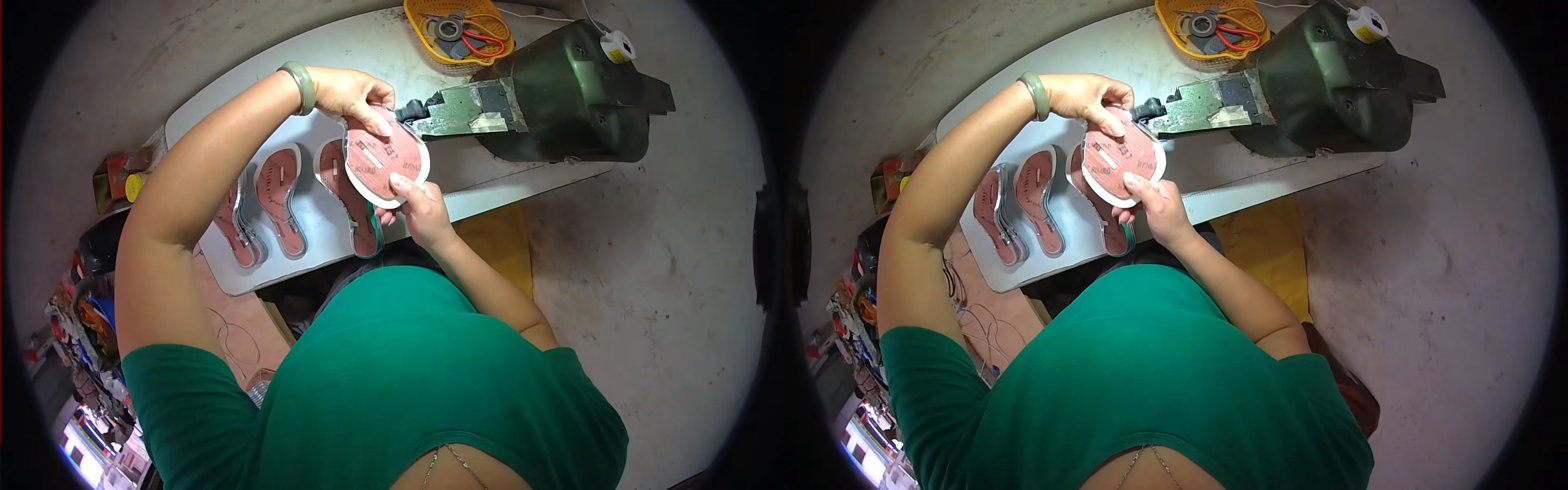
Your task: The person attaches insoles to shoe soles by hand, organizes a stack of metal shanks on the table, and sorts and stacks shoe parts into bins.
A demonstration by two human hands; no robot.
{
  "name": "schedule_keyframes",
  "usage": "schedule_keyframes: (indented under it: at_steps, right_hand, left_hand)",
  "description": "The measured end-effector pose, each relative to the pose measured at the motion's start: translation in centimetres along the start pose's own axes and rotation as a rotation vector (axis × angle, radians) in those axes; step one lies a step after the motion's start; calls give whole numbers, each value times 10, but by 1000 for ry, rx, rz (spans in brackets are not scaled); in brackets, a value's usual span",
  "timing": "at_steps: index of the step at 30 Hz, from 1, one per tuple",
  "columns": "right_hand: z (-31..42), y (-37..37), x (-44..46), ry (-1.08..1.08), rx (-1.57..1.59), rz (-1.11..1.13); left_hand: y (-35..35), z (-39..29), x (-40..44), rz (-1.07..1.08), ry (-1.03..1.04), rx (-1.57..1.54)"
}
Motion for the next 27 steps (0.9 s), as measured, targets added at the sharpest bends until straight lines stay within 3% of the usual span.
schedule_keyframes:
  at_steps: [8, 17, 21, 24, 27]
  right_hand:
    - [15, 4, 19, 71, 2, -15]
    - [28, -7, 33, 58, -70, -117]
    - [32, -13, 34, 72, -106, -152]
    - [35, -13, 33, 98, -148, -164]
    - [31, -14, 30, 73, -168, -146]
  left_hand:
    - [-8, 7, -12, 0, 35, -283]
    - [3, 3, -44, -155, -33, -231]
    - [18, 19, -53, -247, -178, -262]
    - [26, 21, -52, -398, 124, -334]
    - [38, 18, -60, -433, 105, -397]
Point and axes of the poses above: each hand's wrist, its own x-axis towards the middle knuckle, its own y-axis out of the palm, z = x × y, the point moved 5 cm from there along x, towards the middle knuckle, and after that the axes turned 4 degrees about -x, right-handed, at the moved point
